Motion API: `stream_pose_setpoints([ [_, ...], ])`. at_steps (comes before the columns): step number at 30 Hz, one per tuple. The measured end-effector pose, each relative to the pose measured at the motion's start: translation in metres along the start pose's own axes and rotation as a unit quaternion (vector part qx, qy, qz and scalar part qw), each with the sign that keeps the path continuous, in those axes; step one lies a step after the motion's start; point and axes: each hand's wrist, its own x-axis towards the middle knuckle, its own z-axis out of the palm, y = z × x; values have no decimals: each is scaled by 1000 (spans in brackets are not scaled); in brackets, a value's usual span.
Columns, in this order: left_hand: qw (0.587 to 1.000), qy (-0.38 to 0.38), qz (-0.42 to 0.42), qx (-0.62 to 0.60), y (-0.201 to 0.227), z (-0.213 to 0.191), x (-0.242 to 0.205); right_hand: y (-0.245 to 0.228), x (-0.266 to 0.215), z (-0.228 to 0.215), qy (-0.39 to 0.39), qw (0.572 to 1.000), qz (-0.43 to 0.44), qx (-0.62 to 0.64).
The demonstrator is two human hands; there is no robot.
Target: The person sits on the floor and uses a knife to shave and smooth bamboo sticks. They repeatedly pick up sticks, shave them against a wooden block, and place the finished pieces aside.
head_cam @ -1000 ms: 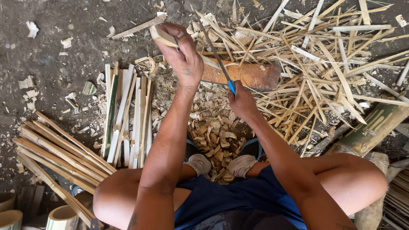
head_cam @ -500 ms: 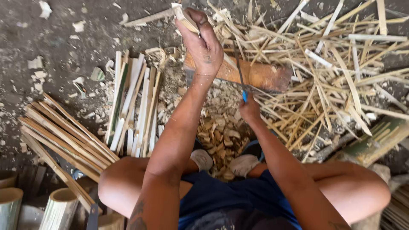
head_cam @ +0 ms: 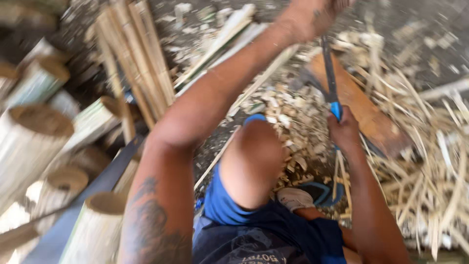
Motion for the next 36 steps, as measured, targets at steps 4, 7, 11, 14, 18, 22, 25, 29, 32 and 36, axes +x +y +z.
stream_pose_setpoints([
  [4, 951, -156, -266, 25, -20, -32, -115, -57, 17, 19, -161, 986, 40, 33],
  [7, 888, -211, -409, -25, -34, -40, -210, -79, 29, 43, -218, 975, -9, -32],
  [11, 822, -211, -523, -82, -31, -17, -307, -84, 22, 71, -277, 957, -61, -60],
  [14, 806, -202, -552, -67, -11, 2, -361, -81, 16, 82, -305, 943, 44, -126],
  [18, 774, -307, -553, 5, -9, 10, -395, -79, 11, 85, -311, 948, 22, -62],
  [22, 821, -250, -508, 72, -42, 11, -384, -88, 21, 84, -300, 950, -20, -84],
  [25, 833, -220, -499, 89, -63, 15, -372, -98, 38, 81, -296, 951, -28, -84],
  [29, 806, -268, -510, 133, -63, 30, -382, -105, 55, 81, -298, 950, -24, -95],
  [32, 751, -351, -541, 143, -65, 50, -396, -102, 58, 77, -267, 958, -84, -69],
  [36, 797, -246, -543, 91, -96, 69, -391, -93, 44, 62, -211, 973, -88, 16],
])
